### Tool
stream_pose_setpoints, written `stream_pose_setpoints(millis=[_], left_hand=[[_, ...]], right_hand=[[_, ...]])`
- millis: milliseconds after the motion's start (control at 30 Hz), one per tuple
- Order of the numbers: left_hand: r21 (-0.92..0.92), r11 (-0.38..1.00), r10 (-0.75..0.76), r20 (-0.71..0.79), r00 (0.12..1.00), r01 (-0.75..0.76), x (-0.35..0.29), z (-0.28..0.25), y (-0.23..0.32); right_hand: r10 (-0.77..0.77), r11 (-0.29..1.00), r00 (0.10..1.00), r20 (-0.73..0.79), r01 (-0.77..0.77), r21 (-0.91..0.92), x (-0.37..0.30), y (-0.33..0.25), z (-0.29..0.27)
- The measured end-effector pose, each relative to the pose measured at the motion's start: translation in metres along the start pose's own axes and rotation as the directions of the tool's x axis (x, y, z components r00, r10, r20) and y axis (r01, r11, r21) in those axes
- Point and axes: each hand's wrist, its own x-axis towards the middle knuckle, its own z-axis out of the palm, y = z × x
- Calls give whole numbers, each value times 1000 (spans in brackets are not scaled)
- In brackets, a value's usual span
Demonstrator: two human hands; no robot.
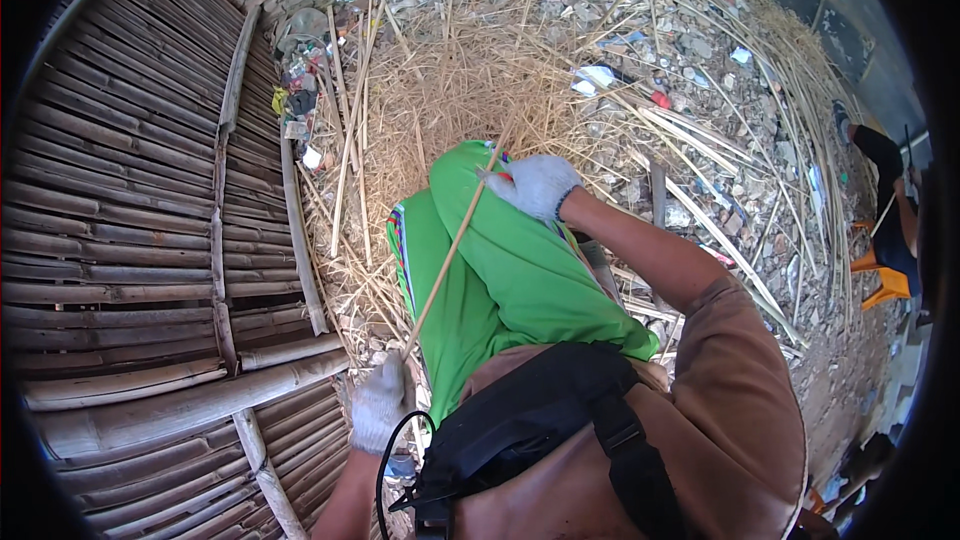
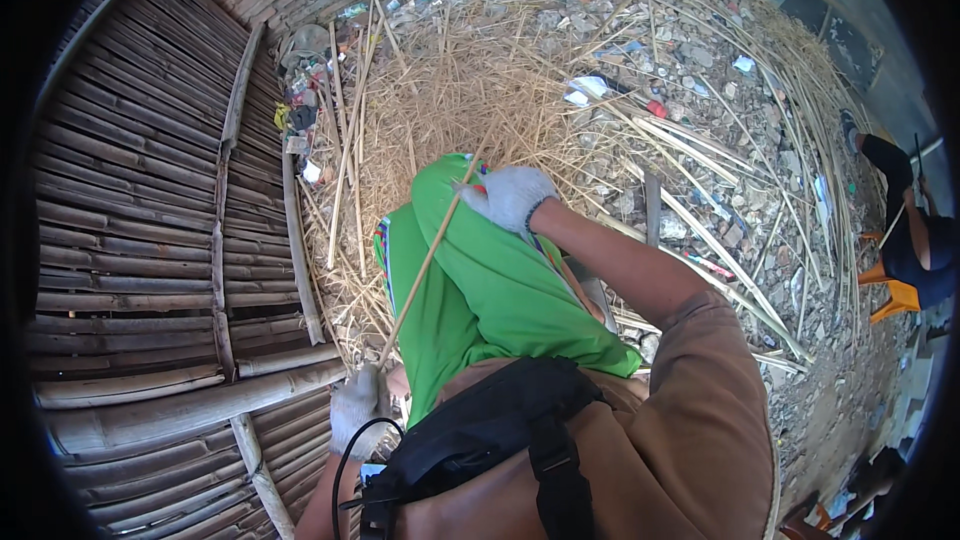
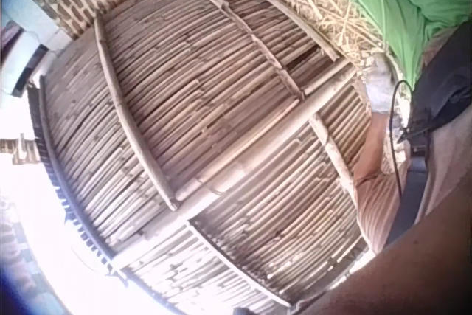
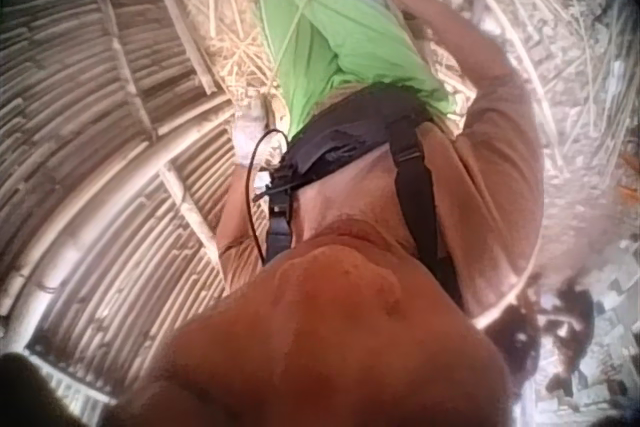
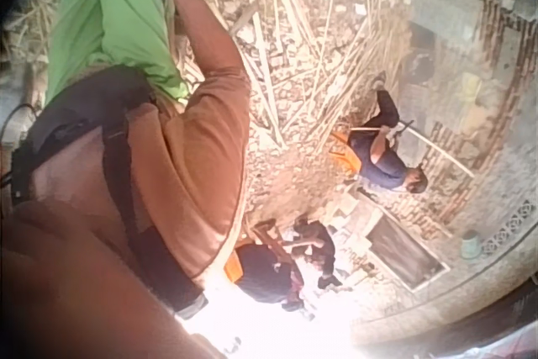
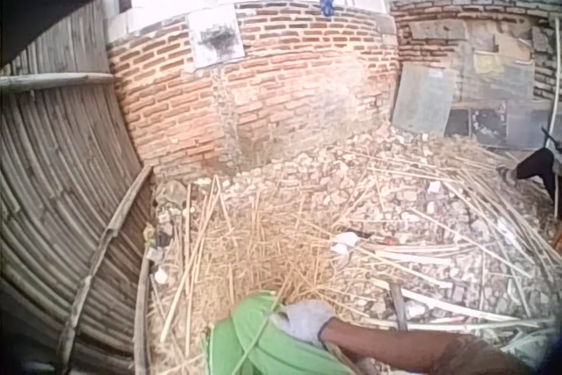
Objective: The person shaves a long bamboo strip using a small handheld blade while sitting cross-legged on the ground. They hold the strip in one hand and repeatedly draw the blade along its length to smooth it, working on different sections by moving the strip and turning it over.
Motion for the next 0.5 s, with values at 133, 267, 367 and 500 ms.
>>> stream_pose_setpoints(millis=[133,267,367,500], left_hand=[[-42,999,16,-7,1000,-16,-50,-11,-18],[66,995,-79,37,996,76,-91,-14,-40],[-74,986,-149,26,988,151,-95,-13,-31],[-449,860,-211,119,970,242,-23,8,6]], right_hand=[[58,998,998,8,-58,11,10,4,-14],[143,990,989,-36,-144,-5,38,53,-19],[211,975,966,-149,-219,-40,55,56,-26],[133,983,983,-125,-115,143,29,33,-10]])
